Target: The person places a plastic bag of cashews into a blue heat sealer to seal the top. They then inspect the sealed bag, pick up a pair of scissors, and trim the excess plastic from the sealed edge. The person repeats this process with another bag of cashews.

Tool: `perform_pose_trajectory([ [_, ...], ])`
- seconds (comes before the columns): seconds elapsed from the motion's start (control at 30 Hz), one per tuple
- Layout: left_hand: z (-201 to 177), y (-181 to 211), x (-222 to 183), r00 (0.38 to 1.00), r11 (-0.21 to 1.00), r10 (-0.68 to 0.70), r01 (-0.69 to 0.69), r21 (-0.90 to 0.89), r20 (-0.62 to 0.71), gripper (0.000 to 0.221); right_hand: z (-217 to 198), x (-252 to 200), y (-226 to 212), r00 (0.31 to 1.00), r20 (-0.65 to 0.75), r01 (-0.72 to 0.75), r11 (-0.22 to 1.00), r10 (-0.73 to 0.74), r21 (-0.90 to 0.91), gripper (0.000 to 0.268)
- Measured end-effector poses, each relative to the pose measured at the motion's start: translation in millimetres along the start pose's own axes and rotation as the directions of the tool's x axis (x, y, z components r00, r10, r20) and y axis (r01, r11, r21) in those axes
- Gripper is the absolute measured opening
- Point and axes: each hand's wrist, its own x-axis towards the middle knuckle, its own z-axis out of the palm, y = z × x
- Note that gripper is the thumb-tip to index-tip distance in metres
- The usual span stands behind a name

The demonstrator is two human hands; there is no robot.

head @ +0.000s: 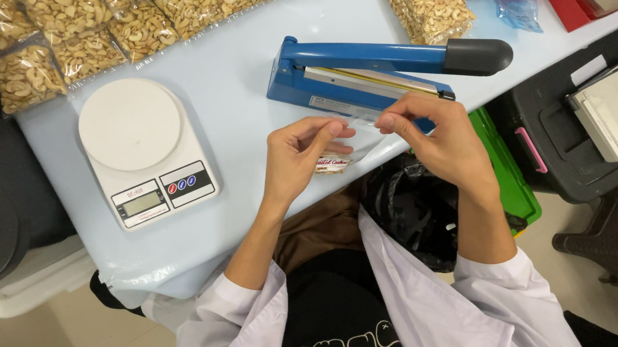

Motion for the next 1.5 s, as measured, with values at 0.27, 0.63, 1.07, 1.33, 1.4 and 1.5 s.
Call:
perform_pose_trajectory([
  [0.27, -1, 0, -4, 0.998, 0.999, -0.042, 0.041, 0.031, 0.035, 0.023, 5, 13, -22, 0.969, 0.091, 0.235, 0.971, -0.231, -0.037, 0.028],
  [0.63, 1, 15, -21, 0.985, 0.986, -0.142, 0.132, 0.105, 0.097, 0.02, 17, 12, -40, 0.972, 0.115, 0.221, 0.963, -0.205, -0.157, 0.006],
  [1.07, 6, 24, -33, 0.971, 0.98, -0.162, 0.138, 0.143, 0.175, 0.02, 5, 4, -45, 0.937, 0.266, 0.249, 0.967, -0.228, -0.049, 0.015],
  [1.33, 7, 24, -44, 0.958, 0.968, -0.228, 0.204, 0.143, 0.173, 0.019, 21, -9, -41, 0.915, 0.154, 0.394, 0.906, -0.372, -0.152, 0.018],
  [1.4, 7, 26, -45, 0.955, 0.968, -0.242, 0.224, 0.114, 0.174, 0.019, 23, -12, -42, 0.902, 0.122, 0.431, 0.881, -0.414, -0.194, 0.02],
  [1.5, 4, 28, -48, 0.943, 0.964, -0.263, 0.25, 0.091, 0.203, 0.019, 22, -16, -44, 0.871, 0.098, 0.491, 0.839, -0.482, -0.234, 0.022],
])
